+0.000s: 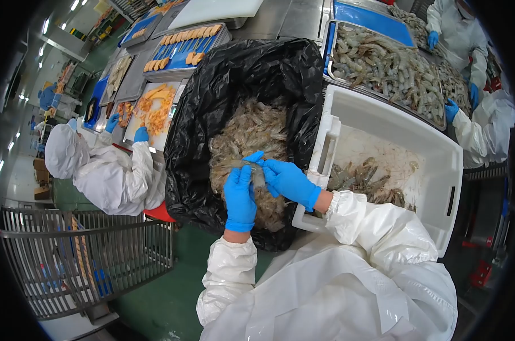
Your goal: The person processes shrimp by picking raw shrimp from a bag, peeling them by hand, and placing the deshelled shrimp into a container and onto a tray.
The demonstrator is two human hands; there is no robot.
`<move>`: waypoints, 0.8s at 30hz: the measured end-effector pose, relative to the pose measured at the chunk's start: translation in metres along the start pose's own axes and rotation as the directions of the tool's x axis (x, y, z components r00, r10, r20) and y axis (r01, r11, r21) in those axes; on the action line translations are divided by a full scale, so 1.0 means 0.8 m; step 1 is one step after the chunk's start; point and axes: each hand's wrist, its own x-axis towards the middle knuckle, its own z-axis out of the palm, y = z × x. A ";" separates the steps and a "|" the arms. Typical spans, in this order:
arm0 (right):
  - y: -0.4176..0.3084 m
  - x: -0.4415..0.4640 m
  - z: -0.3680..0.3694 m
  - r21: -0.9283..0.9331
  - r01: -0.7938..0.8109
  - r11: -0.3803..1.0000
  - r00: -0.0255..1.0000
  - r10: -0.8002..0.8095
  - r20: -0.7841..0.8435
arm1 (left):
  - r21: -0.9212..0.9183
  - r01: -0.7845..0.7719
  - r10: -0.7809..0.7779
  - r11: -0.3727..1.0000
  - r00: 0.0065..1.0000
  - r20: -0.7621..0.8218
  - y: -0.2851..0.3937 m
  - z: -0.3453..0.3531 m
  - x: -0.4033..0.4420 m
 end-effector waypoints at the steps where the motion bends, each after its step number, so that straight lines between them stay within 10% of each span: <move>1: 0.005 0.002 -0.003 0.137 -0.019 0.990 0.999 0.013 0.047 | -0.108 0.081 -0.080 0.991 0.997 0.013 0.001 0.001 0.002; 6: -0.008 -0.003 -0.027 -0.046 -0.057 0.997 0.964 0.067 0.256 | 0.553 -0.126 0.163 0.824 0.986 -0.018 0.018 0.013 -0.005; 12: 0.027 0.010 -0.003 -0.660 0.165 0.733 0.977 -0.215 0.006 | 0.422 -0.267 0.248 0.866 0.964 0.100 -0.009 0.009 0.002; 18: 0.021 0.008 0.000 -0.358 0.139 0.923 0.987 -0.160 -0.030 | -0.069 0.031 -0.020 0.997 0.988 0.154 -0.001 0.007 0.007; 20: 0.042 0.013 -0.012 0.084 -0.021 0.996 0.996 0.013 0.089 | -0.180 0.091 -0.061 0.979 0.984 0.165 -0.005 -0.003 0.000; 21: 0.048 0.015 -0.012 0.296 -0.138 0.945 0.976 0.078 0.205 | -0.126 0.105 -0.085 0.986 0.984 0.156 -0.002 0.005 -0.003; 24: -0.004 -0.008 -0.030 0.026 0.048 0.999 0.998 -0.048 0.034 | 0.408 -0.028 0.005 0.913 0.998 0.058 0.007 -0.014 0.004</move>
